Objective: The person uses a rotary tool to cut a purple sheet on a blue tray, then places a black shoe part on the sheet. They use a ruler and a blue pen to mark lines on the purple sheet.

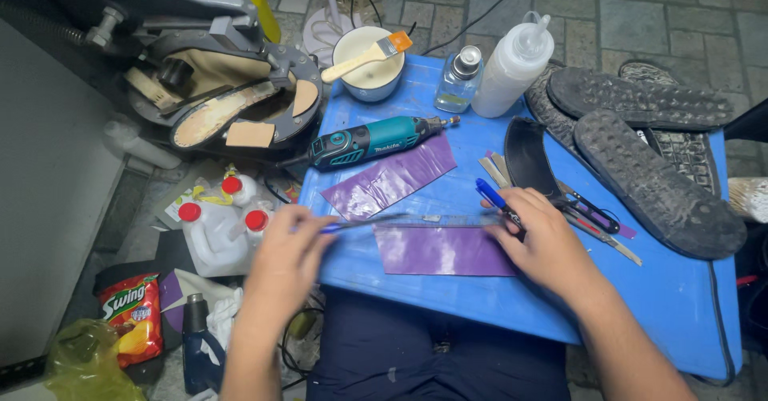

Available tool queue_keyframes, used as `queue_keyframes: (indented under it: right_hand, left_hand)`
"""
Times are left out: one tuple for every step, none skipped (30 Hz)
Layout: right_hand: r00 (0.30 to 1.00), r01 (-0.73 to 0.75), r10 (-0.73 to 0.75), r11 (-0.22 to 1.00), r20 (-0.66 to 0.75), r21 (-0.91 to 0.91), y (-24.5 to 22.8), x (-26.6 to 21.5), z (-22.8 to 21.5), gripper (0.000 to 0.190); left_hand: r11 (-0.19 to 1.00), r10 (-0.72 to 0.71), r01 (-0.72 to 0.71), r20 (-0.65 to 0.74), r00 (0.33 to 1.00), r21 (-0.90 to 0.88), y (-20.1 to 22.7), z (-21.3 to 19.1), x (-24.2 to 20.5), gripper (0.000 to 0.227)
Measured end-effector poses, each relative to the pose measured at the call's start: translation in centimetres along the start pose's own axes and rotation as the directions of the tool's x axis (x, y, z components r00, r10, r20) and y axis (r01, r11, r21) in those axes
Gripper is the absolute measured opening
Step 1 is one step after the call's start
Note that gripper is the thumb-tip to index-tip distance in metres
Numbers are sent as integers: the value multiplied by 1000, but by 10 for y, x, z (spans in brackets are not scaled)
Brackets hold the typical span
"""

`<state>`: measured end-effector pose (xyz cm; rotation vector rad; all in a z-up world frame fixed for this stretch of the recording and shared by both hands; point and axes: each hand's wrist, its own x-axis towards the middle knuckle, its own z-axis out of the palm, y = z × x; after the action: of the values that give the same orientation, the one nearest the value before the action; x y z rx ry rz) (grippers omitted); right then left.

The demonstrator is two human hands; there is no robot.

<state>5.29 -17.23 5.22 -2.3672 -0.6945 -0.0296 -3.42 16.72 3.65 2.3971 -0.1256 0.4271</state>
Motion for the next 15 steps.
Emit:
queue_keyframes:
  right_hand:
    - [1000, 6, -6, 1000, 20, 5, 1, 2, 2, 36]
    - [999, 12, -12, 1000, 40, 11, 2, 3, 5, 38]
    - [998, 26, -27, 1000, 55, 9, 5, 8, 6, 40]
    - [996, 52, -51, 998, 73, -18, 8, 14, 8, 37]
    - [994, 55, -51, 998, 93, -38, 10, 11, 12, 34]
    - [992, 58, -51, 997, 113, -58, 12, 8, 15, 32]
    - [992, 80, -74, 995, 103, -58, 14, 6, 17, 31]
    - [991, 102, -96, 993, 92, -59, 15, 3, 17, 31]
    - [987, 147, -142, 987, 78, -68, 17, 8, 15, 30]
    - [989, 111, -106, 993, 98, -49, 16, 9, 12, 31]
    - [990, 73, -69, 997, 126, -25, 16, 8, 10, 32]
    - [988, 33, -32, 999, 154, -3, 15, 8, 8, 33]
    - [988, 44, -38, 999, 150, -31, 15, 5, 8, 32]
    - [988, 54, -45, 997, 147, -59, 16, 3, 7, 31]
    - [988, 67, -55, 994, 141, -87, 17, 2, 7, 29]
  left_hand:
    - [995, -65, 70, -71, 995, 70, -15, -14, -2, 24]
    - [976, -103, 122, -113, 988, 182, -27, -29, -9, 26]
    - [942, -129, 174, -170, 977, 287, -36, -39, -11, 29]
    - [913, -132, 200, -205, 970, 355, -43, -44, -10, 35]
    - [881, -136, 217, -216, 967, 421, -46, -50, -11, 41]
    - [843, -137, 233, -227, 964, 485, -46, -52, -11, 47]
    - [883, -98, 197, -242, 965, 427, -41, -51, -9, 44]
    - [917, -62, 158, -259, 964, 367, -32, -47, -6, 41]
    - [944, -24, 121, -302, 953, 306, -20, -42, 0, 38]
    - [997, -48, 61, -276, 960, 39, -2, -36, 2, 30]
    - [973, -66, 9, -240, 969, -232, 20, -28, 1, 22]
    - [890, -6, -58, -138, 990, -453, 43, -23, -2, 16]
    - [613, 191, -136, -22, 981, -778, 65, -20, -5, 9]
    - [351, 352, -105, 27, 936, -930, 83, -18, -6, 10]
    - [101, 490, -17, 35, 871, -995, 102, -13, -7, 10]
